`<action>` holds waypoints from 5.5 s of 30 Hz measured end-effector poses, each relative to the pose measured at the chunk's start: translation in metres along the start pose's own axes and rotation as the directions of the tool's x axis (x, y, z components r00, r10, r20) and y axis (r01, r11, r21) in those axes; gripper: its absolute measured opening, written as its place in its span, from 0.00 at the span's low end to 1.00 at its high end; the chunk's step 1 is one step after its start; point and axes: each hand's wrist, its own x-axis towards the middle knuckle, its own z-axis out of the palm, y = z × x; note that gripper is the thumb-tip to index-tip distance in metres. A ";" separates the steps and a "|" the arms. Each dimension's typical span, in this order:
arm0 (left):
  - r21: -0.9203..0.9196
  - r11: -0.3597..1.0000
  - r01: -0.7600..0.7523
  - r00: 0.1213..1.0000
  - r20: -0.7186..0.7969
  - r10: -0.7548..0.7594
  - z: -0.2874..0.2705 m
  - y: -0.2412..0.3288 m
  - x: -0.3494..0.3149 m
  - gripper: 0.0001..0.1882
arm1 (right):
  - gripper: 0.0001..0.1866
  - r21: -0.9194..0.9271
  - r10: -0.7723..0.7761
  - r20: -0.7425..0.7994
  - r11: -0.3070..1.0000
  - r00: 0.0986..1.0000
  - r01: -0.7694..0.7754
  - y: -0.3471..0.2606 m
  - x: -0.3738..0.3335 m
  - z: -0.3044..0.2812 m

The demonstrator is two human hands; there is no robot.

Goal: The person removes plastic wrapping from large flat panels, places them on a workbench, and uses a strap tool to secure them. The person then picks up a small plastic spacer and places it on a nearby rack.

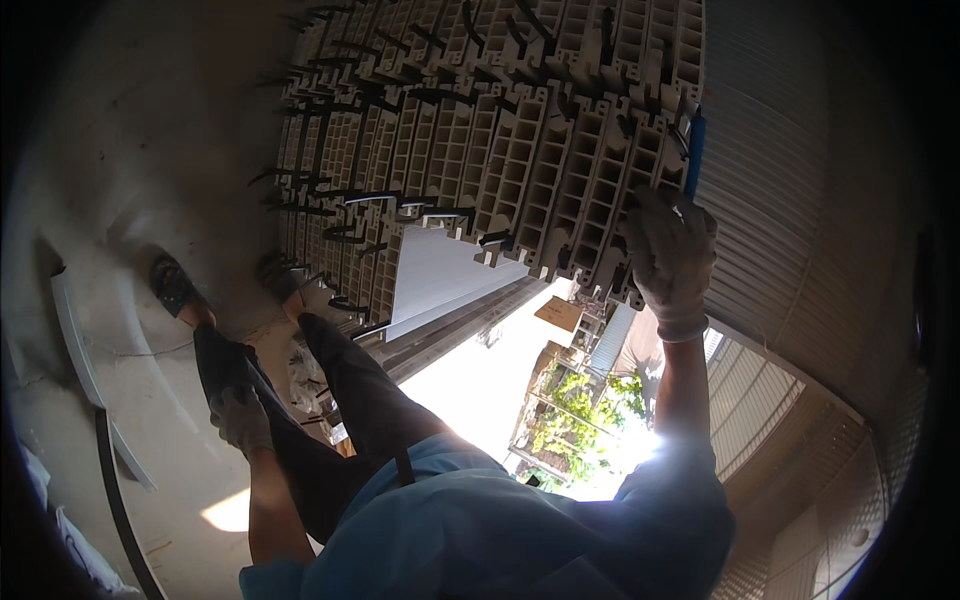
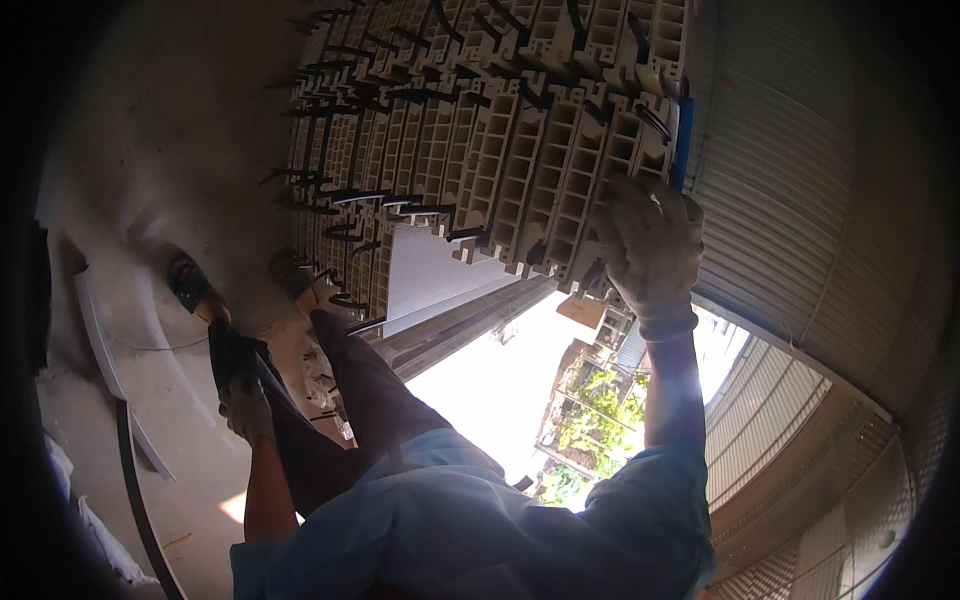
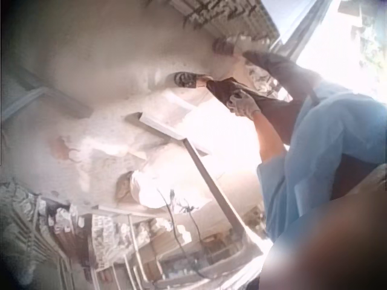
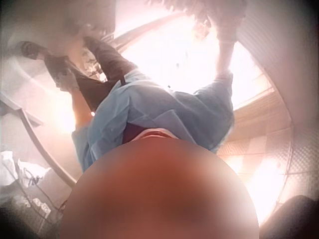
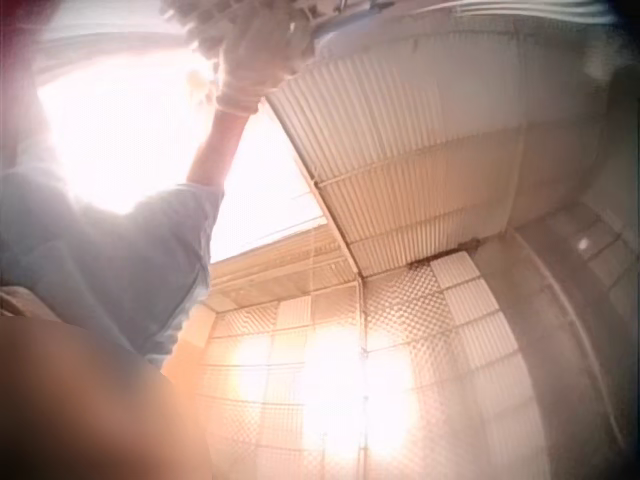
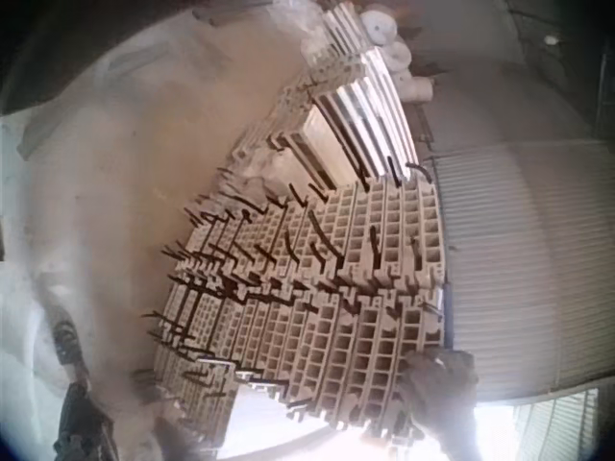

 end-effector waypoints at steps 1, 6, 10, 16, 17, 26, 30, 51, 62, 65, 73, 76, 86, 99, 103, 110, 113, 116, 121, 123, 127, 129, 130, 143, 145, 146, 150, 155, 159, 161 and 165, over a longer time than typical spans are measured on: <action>0.020 1.000 0.017 1.000 0.002 -0.017 0.000 0.000 0.002 0.21 | 0.06 0.013 0.002 0.007 1.000 1.000 -0.002 0.000 -0.001 0.001; 0.038 0.999 0.023 0.999 0.035 -0.025 0.004 -0.003 0.012 0.26 | 0.05 -0.013 0.000 -0.041 1.000 0.999 -0.001 0.000 -0.002 0.006; 0.064 0.996 0.056 0.998 0.007 -0.056 0.013 0.001 0.013 0.30 | 0.06 -0.088 -0.136 -0.104 0.988 0.985 0.128 0.001 -0.001 0.008; 0.074 0.996 0.050 0.999 0.011 -0.051 0.019 0.005 0.010 0.33 | 0.08 -0.099 -0.114 -0.080 0.989 0.990 0.106 -0.002 -0.002 0.006; 0.067 0.997 0.036 0.999 0.023 -0.037 0.020 0.005 0.010 0.33 | 0.07 -0.082 -0.080 -0.060 0.994 0.995 0.075 -0.002 -0.003 0.006; 0.050 0.998 0.024 1.000 -0.005 -0.024 0.017 0.012 0.007 0.32 | 0.14 -0.228 -0.290 -0.090 0.937 0.953 0.264 0.000 0.004 0.009; 0.081 0.997 0.017 1.000 0.012 -0.018 0.009 0.015 0.006 0.32 | 0.22 -0.357 0.135 0.164 0.932 0.977 -0.069 -0.020 0.017 0.011; -0.001 0.999 0.051 0.998 0.026 -0.051 0.006 0.011 0.012 0.30 | 0.13 0.027 -0.375 0.362 0.920 0.853 0.392 -0.065 0.083 0.043; -0.020 1.000 -0.006 1.000 -0.020 0.006 0.022 0.000 0.014 0.27 | 0.09 0.168 -0.570 0.557 0.789 0.603 0.591 -0.068 0.133 0.088; -0.034 0.999 0.009 1.000 -0.019 -0.009 0.022 0.000 0.015 0.27 | 0.13 0.192 -0.552 0.600 0.802 0.579 0.566 -0.071 0.141 0.091; -0.069 0.997 0.021 1.000 -0.004 -0.021 0.021 -0.003 0.014 0.27 | 0.17 0.112 -0.520 0.580 0.814 0.628 0.570 -0.106 0.148 0.130; -0.060 0.998 0.019 1.000 -0.021 -0.020 0.024 -0.004 0.014 0.27 | 0.16 0.008 -0.470 0.690 0.766 0.551 0.643 -0.112 0.147 0.141; -0.075 0.997 0.002 0.998 -0.062 -0.007 0.030 -0.007 0.014 0.25 | 0.13 0.103 -0.658 0.600 0.627 0.454 0.772 -0.120 0.156 0.171; -0.083 0.996 -0.022 0.998 -0.066 0.016 0.031 -0.011 0.015 0.21 | 0.23 0.270 -0.577 0.620 0.793 0.531 0.547 -0.164 0.181 0.197; -0.069 0.998 -0.002 1.000 -0.022 0.000 0.035 -0.017 0.017 0.27 | 0.25 0.181 -0.518 0.746 0.762 0.418 0.621 -0.190 0.194 0.229; -0.063 0.997 -0.041 0.996 -0.082 0.036 0.042 -0.022 0.016 0.24 | 0.26 0.010 -0.493 0.781 0.624 0.384 0.781 -0.203 0.195 0.246; -0.064 0.997 -0.039 0.996 -0.079 0.034 0.042 -0.021 0.016 0.23 | 0.26 -0.027 -0.479 0.791 0.594 0.381 0.804 -0.205 0.194 0.254; -0.087 0.996 -0.025 0.997 -0.075 0.018 0.039 -0.020 0.015 0.20 | 0.25 0.006 -0.584 0.703 0.576 0.406 0.818 -0.201 0.192 0.260; -0.108 0.994 -0.002 0.997 -0.072 -0.006 0.036 -0.018 0.017 0.20 | 0.23 0.095 -0.725 0.593 0.496 0.351 0.863 -0.197 0.198 0.272; -0.121 0.993 -0.003 0.997 -0.077 -0.007 0.033 -0.020 0.016 0.20 | 0.22 0.155 -0.698 0.652 0.504 0.295 0.850 -0.202 0.203 0.277; -0.157 0.980 -0.123 0.976 -0.198 0.090 0.019 -0.017 0.021 0.20 | 0.17 0.239 -0.683 0.706 0.479 0.187 0.844 -0.215 0.216 0.284; -0.249 0.948 -0.198 0.962 -0.235 0.139 0.006 -0.011 0.033 0.21 | 0.14 0.257 -0.680 0.689 0.553 0.251 0.792 -0.225 0.217 0.289; -0.313 0.903 -0.295 0.914 -0.368 0.171 0.003 0.000 0.045 0.20 | 0.13 0.243 -0.640 0.694 0.638 0.328 0.731 -0.231 0.216 0.293; -0.771 0.424 -0.475 0.880 -0.422 0.218 -0.027 0.112 0.155 0.17 | 0.12 0.202 -0.662 0.652 0.622 0.370 0.757 -0.251 0.217 0.346; -0.797 0.415 -0.438 0.897 -0.361 0.254 -0.029 0.116 0.152 0.18 | 0.13 0.205 -0.611 0.702 0.666 0.366 0.717 -0.254 0.218 0.347; -0.818 0.417 -0.397 0.911 -0.298 0.284 -0.030 0.117 0.149 0.19 | 0.14 0.207 -0.572 0.737 0.699 0.361 0.685 -0.257 0.219 0.346; -0.849 0.380 -0.367 0.921 -0.275 0.275 -0.035 0.122 0.146 0.18 | 0.17 0.220 -0.648 0.629 0.678 0.429 0.701 -0.270 0.227 0.343; -0.908 0.283 -0.309 0.932 -0.230 0.278 -0.041 0.124 0.147 0.18 | 0.28 0.206 -0.647 0.705 0.577 0.289 0.790 -0.292 0.242 0.362; -0.915 0.275 -0.294 0.933 -0.213 0.289 -0.044 0.128 0.146 0.20 | 0.26 0.184 -0.606 0.773 0.494 0.186 0.850 -0.303 0.246 0.384; -0.915 0.271 -0.300 0.931 -0.220 0.290 -0.044 0.129 0.147 0.22 | 0.26 0.159 -0.454 0.884 0.506 0.106 0.848 -0.310 0.248 0.396; -0.933 0.250 -0.260 0.936 -0.179 0.304 -0.048 0.130 0.147 0.20 | 0.24 0.149 -0.384 0.923 0.347 -0.004 0.926 -0.317 0.253 0.404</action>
